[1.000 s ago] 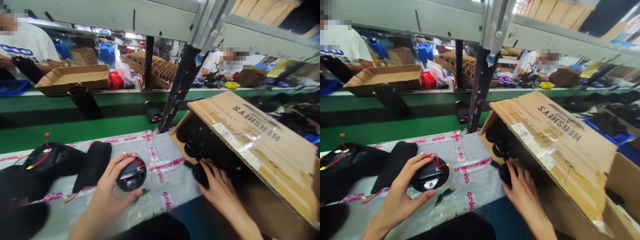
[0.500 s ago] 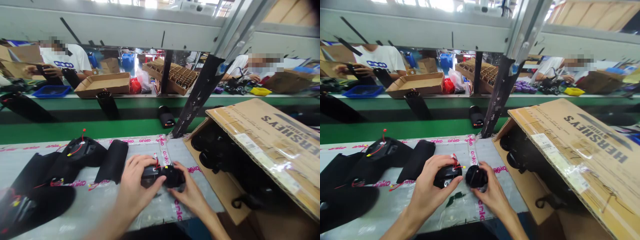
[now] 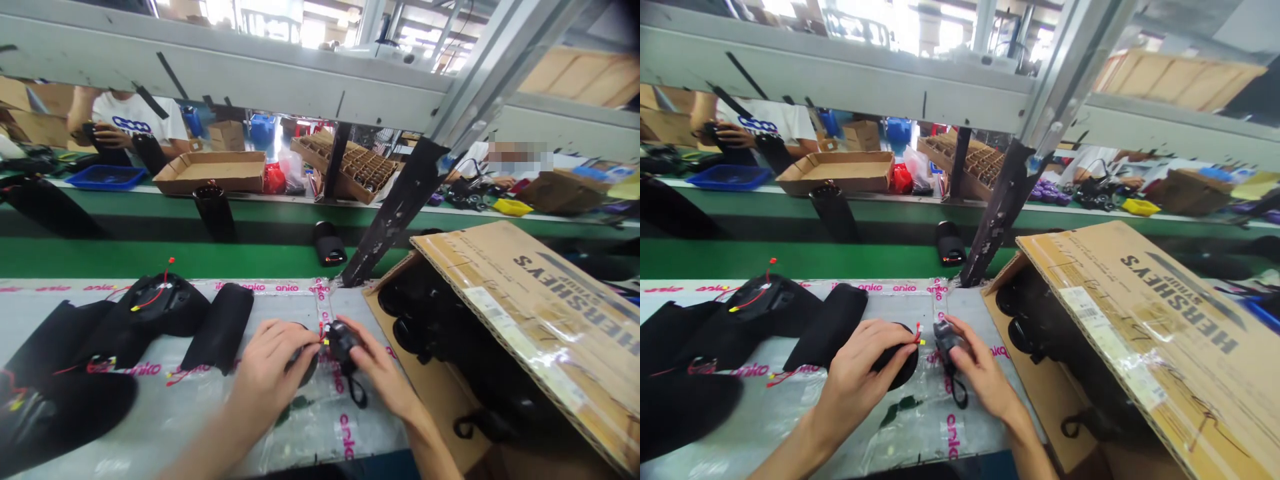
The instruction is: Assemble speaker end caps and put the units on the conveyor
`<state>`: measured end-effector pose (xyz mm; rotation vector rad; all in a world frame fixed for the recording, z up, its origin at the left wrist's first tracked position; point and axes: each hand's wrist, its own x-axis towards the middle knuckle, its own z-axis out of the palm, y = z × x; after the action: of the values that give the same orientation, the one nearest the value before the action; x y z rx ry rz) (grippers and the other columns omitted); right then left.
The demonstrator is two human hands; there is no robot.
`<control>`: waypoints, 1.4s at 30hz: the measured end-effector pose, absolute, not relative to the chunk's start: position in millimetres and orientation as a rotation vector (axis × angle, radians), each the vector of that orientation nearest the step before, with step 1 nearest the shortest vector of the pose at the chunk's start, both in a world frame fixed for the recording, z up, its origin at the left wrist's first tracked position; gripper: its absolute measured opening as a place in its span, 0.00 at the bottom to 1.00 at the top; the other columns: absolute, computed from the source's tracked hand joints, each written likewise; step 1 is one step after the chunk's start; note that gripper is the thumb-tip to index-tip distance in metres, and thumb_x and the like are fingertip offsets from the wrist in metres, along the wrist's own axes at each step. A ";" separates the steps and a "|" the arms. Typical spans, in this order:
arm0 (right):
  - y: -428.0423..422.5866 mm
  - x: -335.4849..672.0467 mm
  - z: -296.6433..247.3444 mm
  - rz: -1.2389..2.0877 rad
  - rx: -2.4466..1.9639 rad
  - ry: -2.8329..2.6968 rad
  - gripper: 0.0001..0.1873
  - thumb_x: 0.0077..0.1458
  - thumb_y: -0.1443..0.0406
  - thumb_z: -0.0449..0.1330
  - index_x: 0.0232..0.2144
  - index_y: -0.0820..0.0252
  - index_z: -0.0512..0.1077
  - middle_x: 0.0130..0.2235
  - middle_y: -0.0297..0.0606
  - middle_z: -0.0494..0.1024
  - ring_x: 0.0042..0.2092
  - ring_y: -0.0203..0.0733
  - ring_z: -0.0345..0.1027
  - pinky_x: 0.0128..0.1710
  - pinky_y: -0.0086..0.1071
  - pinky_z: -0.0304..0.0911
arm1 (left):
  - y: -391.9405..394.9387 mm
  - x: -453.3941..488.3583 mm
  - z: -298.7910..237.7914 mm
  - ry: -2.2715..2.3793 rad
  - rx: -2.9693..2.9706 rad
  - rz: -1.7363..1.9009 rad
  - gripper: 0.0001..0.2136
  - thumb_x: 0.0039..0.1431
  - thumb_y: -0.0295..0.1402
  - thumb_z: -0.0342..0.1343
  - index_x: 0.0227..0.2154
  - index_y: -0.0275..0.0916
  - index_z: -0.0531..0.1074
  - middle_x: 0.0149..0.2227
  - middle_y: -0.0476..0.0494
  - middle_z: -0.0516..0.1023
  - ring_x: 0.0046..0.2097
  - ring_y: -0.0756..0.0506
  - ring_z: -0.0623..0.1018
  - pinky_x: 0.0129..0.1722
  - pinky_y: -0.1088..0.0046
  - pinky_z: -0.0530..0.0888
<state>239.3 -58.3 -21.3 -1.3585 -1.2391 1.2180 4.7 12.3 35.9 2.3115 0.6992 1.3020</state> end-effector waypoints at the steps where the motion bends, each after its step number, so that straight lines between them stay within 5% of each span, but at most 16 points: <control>1: -55.9 241.6 -17.2 1.291 -1.297 -1.072 0.37 0.70 0.42 0.55 0.70 0.55 0.70 0.61 0.49 0.83 0.58 0.62 0.81 0.59 0.55 0.76 | 12.3 5.0 36.0 0.685 2.306 1.322 0.08 0.71 0.21 0.61 0.46 0.41 0.76 0.39 0.48 0.86 0.39 0.46 0.84 0.46 0.65 0.76; 4: -50.6 241.0 -7.0 1.340 -1.187 -0.811 0.45 0.70 0.37 0.43 0.68 0.61 0.72 0.50 0.50 0.88 0.50 0.64 0.85 0.54 0.56 0.77 | 13.9 4.8 38.3 0.656 2.318 1.324 0.09 0.71 0.21 0.60 0.47 0.42 0.78 0.39 0.48 0.87 0.39 0.46 0.85 0.45 0.66 0.76; 8: -44.9 230.4 4.9 1.230 -1.209 -0.898 0.46 0.69 0.38 0.40 0.69 0.61 0.72 0.53 0.49 0.88 0.57 0.64 0.82 0.59 0.55 0.74 | 16.9 3.1 43.5 0.627 2.332 1.259 0.11 0.73 0.23 0.58 0.50 0.43 0.80 0.40 0.47 0.88 0.41 0.45 0.86 0.46 0.66 0.78; 15: -44.2 232.3 20.5 1.247 -0.964 -1.077 0.36 0.67 0.41 0.56 0.68 0.51 0.74 0.68 0.42 0.77 0.72 0.64 0.66 0.73 0.58 0.58 | 16.6 5.2 48.8 0.650 2.337 1.190 0.09 0.72 0.22 0.59 0.46 0.41 0.80 0.38 0.46 0.86 0.43 0.42 0.83 0.46 0.64 0.77; 25: -65.9 234.1 24.1 0.915 -1.205 -1.392 0.33 0.71 0.44 0.58 0.72 0.42 0.68 0.76 0.34 0.65 0.79 0.61 0.49 0.79 0.58 0.45 | 15.4 10.5 43.6 0.698 2.314 1.286 0.08 0.69 0.21 0.61 0.44 0.40 0.80 0.37 0.46 0.86 0.41 0.43 0.83 0.44 0.64 0.77; 34: -51.3 245.2 23.6 1.180 -1.082 -1.311 0.36 0.68 0.40 0.57 0.70 0.46 0.71 0.73 0.39 0.71 0.76 0.66 0.58 0.77 0.61 0.47 | 18.3 5.3 46.3 0.625 2.291 1.208 0.09 0.70 0.20 0.60 0.45 0.40 0.79 0.40 0.47 0.87 0.43 0.43 0.84 0.45 0.65 0.76; 42: -50.4 240.0 38.2 1.061 -1.117 -1.477 0.37 0.66 0.39 0.61 0.69 0.46 0.73 0.71 0.40 0.73 0.75 0.66 0.59 0.75 0.59 0.53 | 14.3 10.8 46.0 0.729 2.261 1.252 0.07 0.69 0.21 0.60 0.42 0.40 0.79 0.37 0.46 0.86 0.38 0.43 0.83 0.42 0.65 0.77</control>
<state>240.0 -50.4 38.2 -1.1169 -1.4769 1.0612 10.8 14.3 46.0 2.2606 0.7295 1.2523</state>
